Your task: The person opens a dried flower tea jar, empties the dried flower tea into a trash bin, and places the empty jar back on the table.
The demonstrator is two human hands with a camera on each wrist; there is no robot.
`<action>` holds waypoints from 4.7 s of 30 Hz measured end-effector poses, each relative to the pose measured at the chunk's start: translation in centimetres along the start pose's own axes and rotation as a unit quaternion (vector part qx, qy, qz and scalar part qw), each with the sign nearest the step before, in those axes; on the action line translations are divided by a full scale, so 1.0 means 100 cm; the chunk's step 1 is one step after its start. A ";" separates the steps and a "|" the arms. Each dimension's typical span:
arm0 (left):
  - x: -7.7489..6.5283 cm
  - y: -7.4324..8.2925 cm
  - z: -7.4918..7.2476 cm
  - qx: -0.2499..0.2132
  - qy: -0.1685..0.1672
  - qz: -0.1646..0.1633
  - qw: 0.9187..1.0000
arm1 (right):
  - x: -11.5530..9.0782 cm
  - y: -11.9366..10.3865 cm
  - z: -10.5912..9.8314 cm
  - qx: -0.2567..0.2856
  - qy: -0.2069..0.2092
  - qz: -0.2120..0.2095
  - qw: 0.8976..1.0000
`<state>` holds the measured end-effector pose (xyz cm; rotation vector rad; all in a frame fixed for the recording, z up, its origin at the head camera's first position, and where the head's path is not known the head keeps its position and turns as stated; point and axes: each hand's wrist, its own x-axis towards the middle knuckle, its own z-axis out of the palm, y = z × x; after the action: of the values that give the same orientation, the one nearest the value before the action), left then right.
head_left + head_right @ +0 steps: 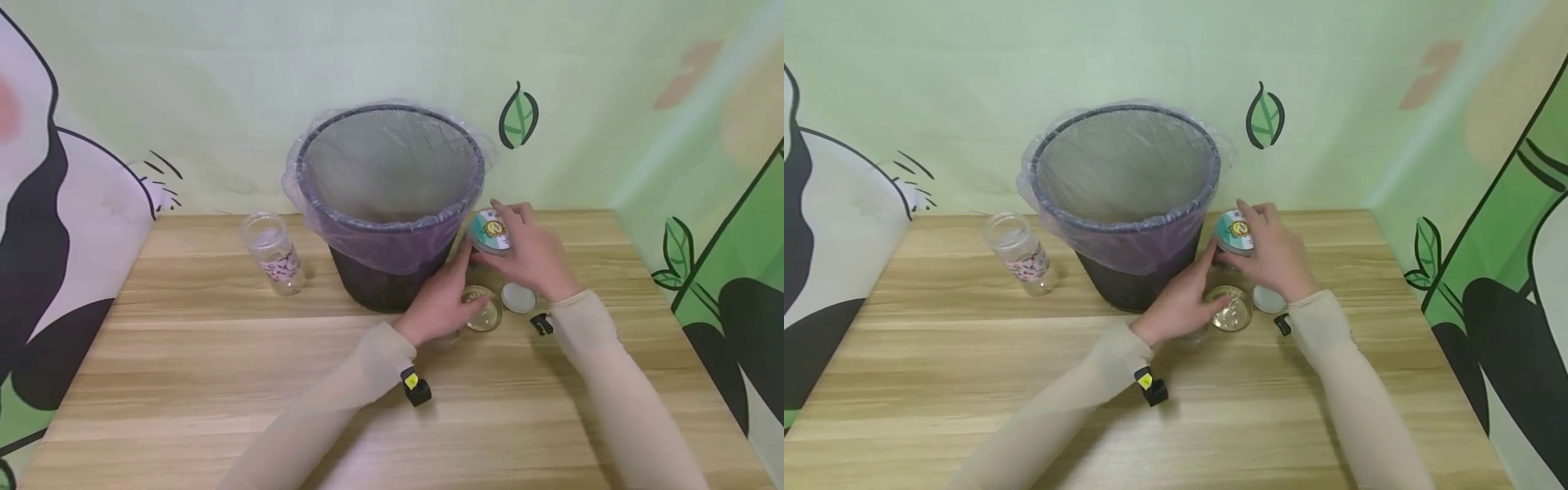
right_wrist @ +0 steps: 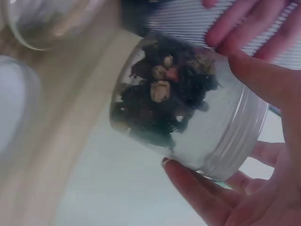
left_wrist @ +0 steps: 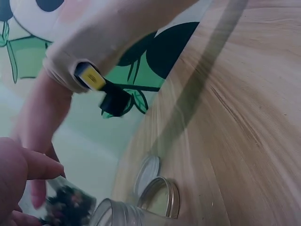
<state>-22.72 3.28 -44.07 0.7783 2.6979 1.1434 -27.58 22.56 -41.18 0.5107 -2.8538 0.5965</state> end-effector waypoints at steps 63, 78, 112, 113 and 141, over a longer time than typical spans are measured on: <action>-0.119 -0.045 -0.061 -0.229 0.062 0.086 0.968 | -0.053 -0.156 0.010 -0.040 0.091 -0.349 0.932; -0.120 -0.052 -0.064 -0.247 -0.004 0.098 0.964 | -0.048 -0.147 0.001 -0.022 0.015 -0.420 0.907; -0.115 -0.058 -0.068 -0.230 -0.037 0.091 0.968 | -0.053 -0.146 -0.024 0.033 -0.106 -0.393 0.913; -0.115 -0.059 -0.068 -0.234 -0.039 0.090 0.967 | -0.053 -0.145 -0.024 0.038 -0.104 -0.392 0.913; -0.113 -0.058 -0.070 -0.232 -0.061 0.097 0.966 | -0.058 -0.143 -0.016 0.025 -0.028 -0.400 0.916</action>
<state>-17.39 -10.18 -44.24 0.9993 2.1587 1.6256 -16.81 12.67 -36.08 1.5944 -2.3457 0.4842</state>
